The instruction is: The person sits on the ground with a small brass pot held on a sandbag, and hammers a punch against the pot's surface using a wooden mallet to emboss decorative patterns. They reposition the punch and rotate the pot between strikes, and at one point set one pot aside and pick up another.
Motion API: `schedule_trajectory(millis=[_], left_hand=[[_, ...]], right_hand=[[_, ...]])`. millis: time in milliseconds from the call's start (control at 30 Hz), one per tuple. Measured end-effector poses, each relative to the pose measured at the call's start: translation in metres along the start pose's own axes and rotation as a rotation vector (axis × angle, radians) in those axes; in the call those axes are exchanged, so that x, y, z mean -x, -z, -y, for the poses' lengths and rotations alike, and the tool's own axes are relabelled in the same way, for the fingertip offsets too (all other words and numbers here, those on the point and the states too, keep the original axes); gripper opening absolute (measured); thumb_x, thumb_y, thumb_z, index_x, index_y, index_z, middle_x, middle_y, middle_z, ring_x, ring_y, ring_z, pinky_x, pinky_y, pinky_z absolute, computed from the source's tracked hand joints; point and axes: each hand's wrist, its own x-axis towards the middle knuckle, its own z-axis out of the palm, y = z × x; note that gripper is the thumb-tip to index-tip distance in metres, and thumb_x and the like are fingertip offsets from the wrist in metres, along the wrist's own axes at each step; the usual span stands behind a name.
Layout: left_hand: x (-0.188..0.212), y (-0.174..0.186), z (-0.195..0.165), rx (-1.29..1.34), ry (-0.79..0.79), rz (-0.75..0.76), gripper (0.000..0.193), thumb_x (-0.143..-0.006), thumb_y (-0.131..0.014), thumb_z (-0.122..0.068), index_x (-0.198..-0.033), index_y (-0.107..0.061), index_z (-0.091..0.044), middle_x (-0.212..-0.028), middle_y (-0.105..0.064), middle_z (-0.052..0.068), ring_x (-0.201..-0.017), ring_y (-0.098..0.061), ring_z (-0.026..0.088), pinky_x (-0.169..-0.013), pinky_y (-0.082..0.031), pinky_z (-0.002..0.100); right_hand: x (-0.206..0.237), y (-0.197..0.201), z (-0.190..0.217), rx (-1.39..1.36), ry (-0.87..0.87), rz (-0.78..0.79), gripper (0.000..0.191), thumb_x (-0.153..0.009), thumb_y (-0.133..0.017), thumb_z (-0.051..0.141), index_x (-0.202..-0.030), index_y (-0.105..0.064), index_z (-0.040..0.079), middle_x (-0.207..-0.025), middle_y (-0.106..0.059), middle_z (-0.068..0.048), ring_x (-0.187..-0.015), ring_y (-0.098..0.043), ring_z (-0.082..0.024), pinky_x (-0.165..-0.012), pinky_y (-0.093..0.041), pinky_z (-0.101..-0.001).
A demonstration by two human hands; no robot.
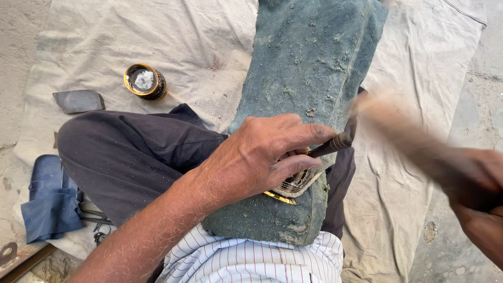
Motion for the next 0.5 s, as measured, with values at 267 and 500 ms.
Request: schedule_trajectory(millis=[267,500], left_hand=[[0.0,0.0,0.001,0.094,0.032,0.007,0.043,-0.088,-0.083,-0.02,-0.127,-0.067,-0.01,-0.092,-0.071,0.002,-0.078,-0.073,0.011,-0.069,-0.062,0.027],[-0.002,-0.002,0.004,-0.013,-0.058,-0.042,0.044,-0.091,-0.082,-0.023,-0.13,-0.065,-0.011,-0.098,-0.072,0.004,-0.082,-0.071,0.015,-0.075,-0.06,0.032]], right_hand=[[0.002,0.006,0.008,-0.222,-0.054,-0.243,0.041,-0.101,-0.061,0.007,-0.139,-0.048,0.004,-0.098,-0.064,-0.01,-0.073,-0.068,-0.01,-0.076,-0.061,-0.0219],[-0.005,0.002,0.002,-0.257,-0.105,-0.2,0.04,-0.098,-0.064,0.005,-0.135,-0.05,0.003,-0.096,-0.064,-0.01,-0.073,-0.069,-0.012,-0.075,-0.061,-0.024]])
